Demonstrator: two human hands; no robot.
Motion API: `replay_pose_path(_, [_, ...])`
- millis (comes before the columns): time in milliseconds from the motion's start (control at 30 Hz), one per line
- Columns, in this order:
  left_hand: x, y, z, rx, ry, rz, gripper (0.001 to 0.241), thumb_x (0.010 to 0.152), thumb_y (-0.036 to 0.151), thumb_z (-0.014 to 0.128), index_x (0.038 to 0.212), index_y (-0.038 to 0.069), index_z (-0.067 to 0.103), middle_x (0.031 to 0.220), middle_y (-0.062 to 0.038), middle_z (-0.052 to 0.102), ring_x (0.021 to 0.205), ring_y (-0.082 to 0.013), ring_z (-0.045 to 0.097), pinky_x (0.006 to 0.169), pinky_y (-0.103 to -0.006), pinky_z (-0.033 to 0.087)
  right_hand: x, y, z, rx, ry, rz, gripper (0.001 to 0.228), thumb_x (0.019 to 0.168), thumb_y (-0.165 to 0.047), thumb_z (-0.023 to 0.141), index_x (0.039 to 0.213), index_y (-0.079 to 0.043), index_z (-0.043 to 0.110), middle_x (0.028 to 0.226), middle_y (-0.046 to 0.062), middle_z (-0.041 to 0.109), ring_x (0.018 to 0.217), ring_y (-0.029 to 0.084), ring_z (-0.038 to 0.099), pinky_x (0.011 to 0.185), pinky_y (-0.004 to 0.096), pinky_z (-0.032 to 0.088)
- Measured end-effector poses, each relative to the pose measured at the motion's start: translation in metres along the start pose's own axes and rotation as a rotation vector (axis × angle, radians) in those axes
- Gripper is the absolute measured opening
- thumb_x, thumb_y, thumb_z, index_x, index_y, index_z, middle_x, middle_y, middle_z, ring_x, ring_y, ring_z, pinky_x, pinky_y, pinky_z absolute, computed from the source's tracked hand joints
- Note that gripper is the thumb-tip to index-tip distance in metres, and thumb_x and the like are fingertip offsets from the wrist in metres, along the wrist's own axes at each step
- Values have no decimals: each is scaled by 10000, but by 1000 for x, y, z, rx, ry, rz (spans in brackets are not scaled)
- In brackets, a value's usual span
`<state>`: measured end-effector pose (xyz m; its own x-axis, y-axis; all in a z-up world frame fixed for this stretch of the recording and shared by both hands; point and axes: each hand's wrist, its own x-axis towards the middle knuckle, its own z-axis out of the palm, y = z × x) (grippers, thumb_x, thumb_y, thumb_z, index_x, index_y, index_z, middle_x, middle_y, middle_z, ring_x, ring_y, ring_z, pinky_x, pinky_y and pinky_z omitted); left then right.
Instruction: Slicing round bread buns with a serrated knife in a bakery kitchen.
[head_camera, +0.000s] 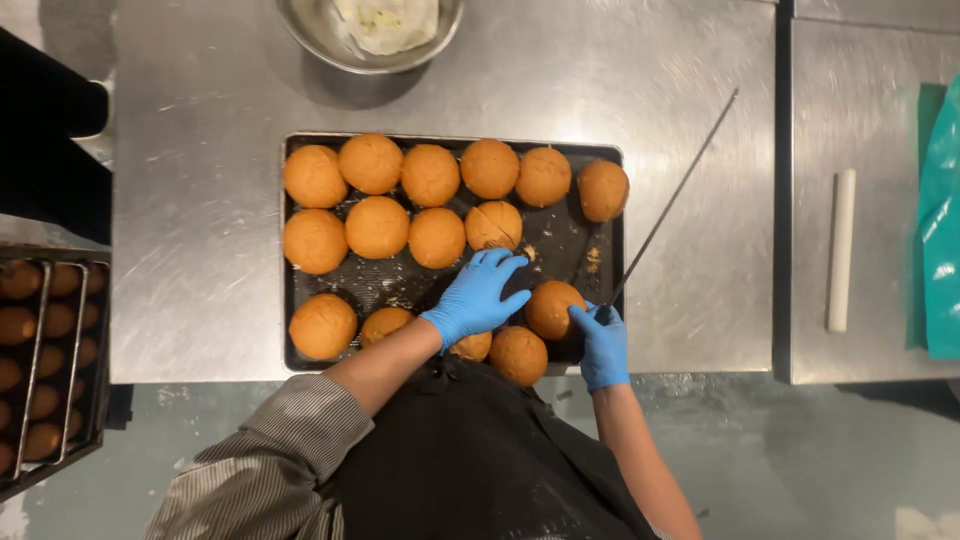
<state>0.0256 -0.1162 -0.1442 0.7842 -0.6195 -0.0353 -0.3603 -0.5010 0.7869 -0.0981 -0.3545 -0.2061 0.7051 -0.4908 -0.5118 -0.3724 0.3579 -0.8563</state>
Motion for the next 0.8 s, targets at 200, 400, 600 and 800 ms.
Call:
replay_pose_path(200, [-3,-1,7,-304,76,-172,660,992,441,647,1485,33,482,1420,-221,557,1312,-384,551,1101,-462,459,12,-13,12,158,-230,-27,351,906,-14,796,754,-104,493,866,71,624,729,170,592,635,340,500])
replay_pose_path(400, [-31,19,-41,-2017,-116,-339,635,1059,433,587,1559,60,464,1504,-116,575,1380,-260,559,1175,-435,446,-78,-136,116,123,-513,-114,132,901,-10,666,822,-51,569,1052,96,689,952,171,669,848,311,569])
replay_pose_path(600, [-85,66,-102,-2179,-106,-74,655,987,411,616,1560,173,405,1537,-112,491,1411,-341,499,1146,-709,386,-107,-162,117,-248,-408,-331,79,961,-17,591,1024,-63,581,928,23,617,788,127,624,698,282,533])
replay_pose_path(800, [-83,72,-142,-2368,-163,236,810,1012,470,658,1655,169,270,1647,-140,368,1500,-370,401,1214,-717,334,-146,-145,87,-589,-563,-512,192,959,-19,601,1140,3,659,816,40,619,692,126,568,632,262,473])
